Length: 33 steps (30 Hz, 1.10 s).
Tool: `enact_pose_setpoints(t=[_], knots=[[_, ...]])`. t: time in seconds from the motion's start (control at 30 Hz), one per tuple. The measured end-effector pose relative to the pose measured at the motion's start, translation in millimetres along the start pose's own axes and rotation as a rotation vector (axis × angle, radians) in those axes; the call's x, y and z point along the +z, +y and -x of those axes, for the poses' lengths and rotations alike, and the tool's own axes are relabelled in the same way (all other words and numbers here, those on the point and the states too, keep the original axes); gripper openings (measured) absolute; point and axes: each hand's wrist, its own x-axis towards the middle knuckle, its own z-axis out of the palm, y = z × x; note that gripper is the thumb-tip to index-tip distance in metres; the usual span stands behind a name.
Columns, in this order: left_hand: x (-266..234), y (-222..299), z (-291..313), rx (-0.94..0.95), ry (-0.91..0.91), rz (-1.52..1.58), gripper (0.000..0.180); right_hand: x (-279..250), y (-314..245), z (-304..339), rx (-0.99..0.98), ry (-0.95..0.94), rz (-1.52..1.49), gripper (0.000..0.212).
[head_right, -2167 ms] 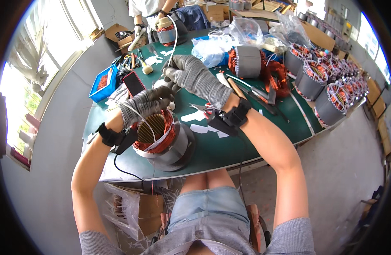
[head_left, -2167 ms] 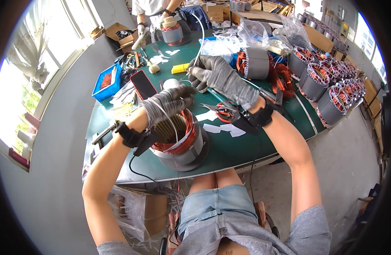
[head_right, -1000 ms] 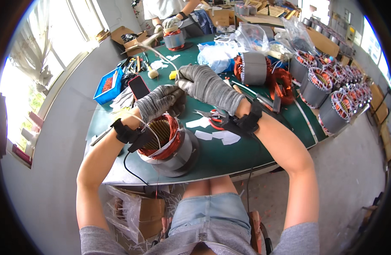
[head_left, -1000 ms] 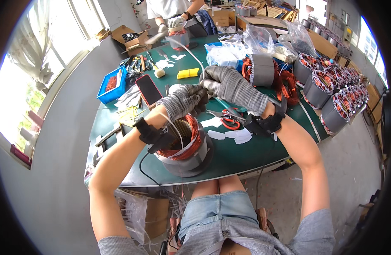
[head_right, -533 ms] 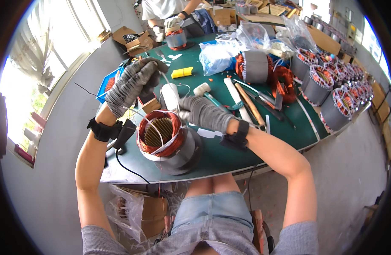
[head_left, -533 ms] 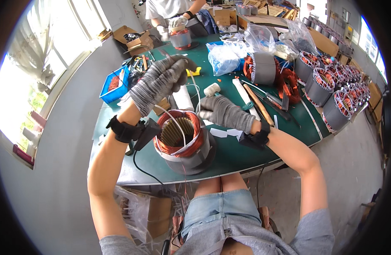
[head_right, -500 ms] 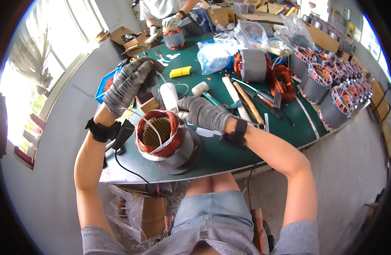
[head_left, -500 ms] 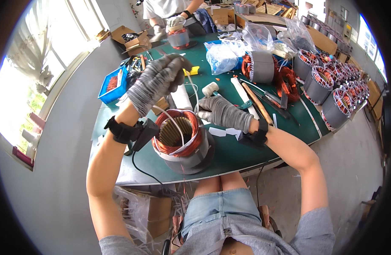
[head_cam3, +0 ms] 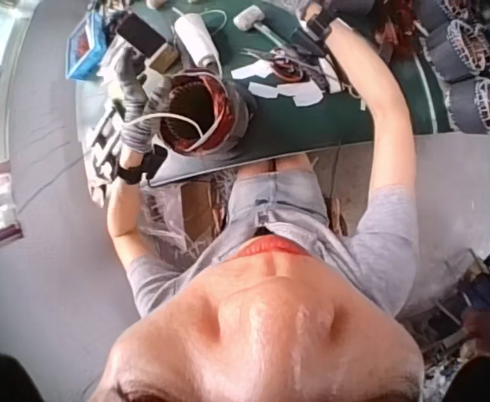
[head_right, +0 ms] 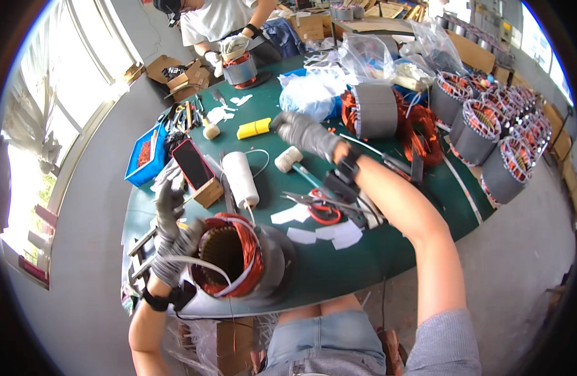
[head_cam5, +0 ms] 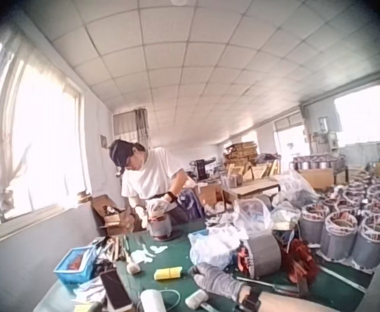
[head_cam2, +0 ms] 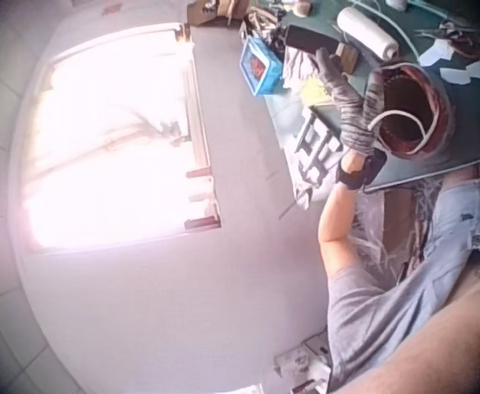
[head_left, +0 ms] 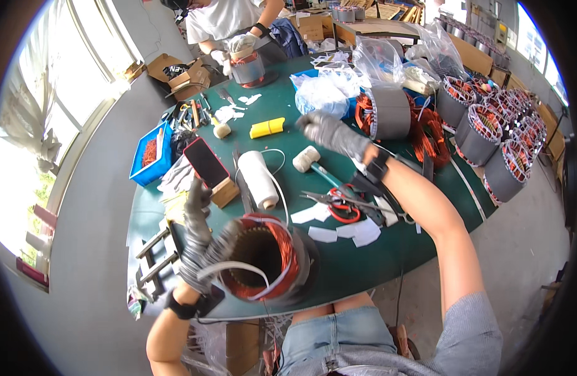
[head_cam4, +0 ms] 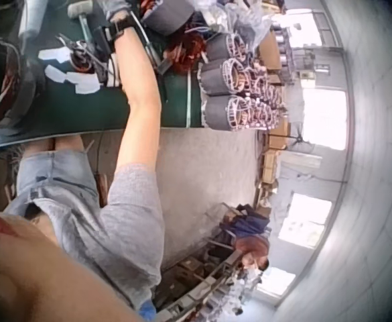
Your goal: Assembling or wiring an electric motor stator at a workbench using manual tools.
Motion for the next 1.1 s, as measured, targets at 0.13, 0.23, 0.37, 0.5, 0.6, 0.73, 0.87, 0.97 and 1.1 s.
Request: enact_pose_setpoints(t=[0.13, 0.23, 0.37, 0.5, 0.6, 0.73, 0.87, 0.97, 1.1], knots=[[27.0, 9.8, -1.2, 0.175, -0.129, -0.152, 0.076, -38.4, 106.1, -77.4, -0.036, 0.299, 0.407, 0.017], [18.1, 8.6, 4.8, 0.136, -0.154, -0.195, 0.072, -50.1, 160.8, -130.4, 0.189, 0.187, 0.663, 0.029], [18.9, 13.1, 0.5, 0.087, -0.241, -0.248, 0.067, -61.6, 187.2, -162.6, 0.338, 0.087, 0.754, 0.036], [19.5, 18.0, -3.5, 0.098, -0.273, -0.288, 0.064, -65.9, 197.3, -167.8, 0.391, -0.048, 0.802, 0.042], [14.7, 19.9, -3.4, 0.109, -0.299, -0.35, 0.064, -43.8, 152.4, -159.7, 0.536, 0.058, 0.802, 0.048], [23.1, 14.1, -6.3, 0.065, -0.31, -0.289, 0.058, -55.9, 162.0, -140.1, 0.603, 0.162, 0.761, 0.043], [15.2, 20.9, -2.7, 0.009, -0.284, -0.295, 0.05, -43.5, 152.6, -156.8, 0.588, 0.16, 0.67, 0.039], [18.5, 15.6, -5.3, -0.009, -0.312, -0.297, 0.048, -42.4, 150.8, -156.0, 0.654, 0.135, 0.693, 0.036], [25.0, 13.9, -5.3, 0.003, -0.294, -0.264, 0.045, -49.3, 162.4, -147.3, 0.626, 0.283, 0.68, 0.029]])
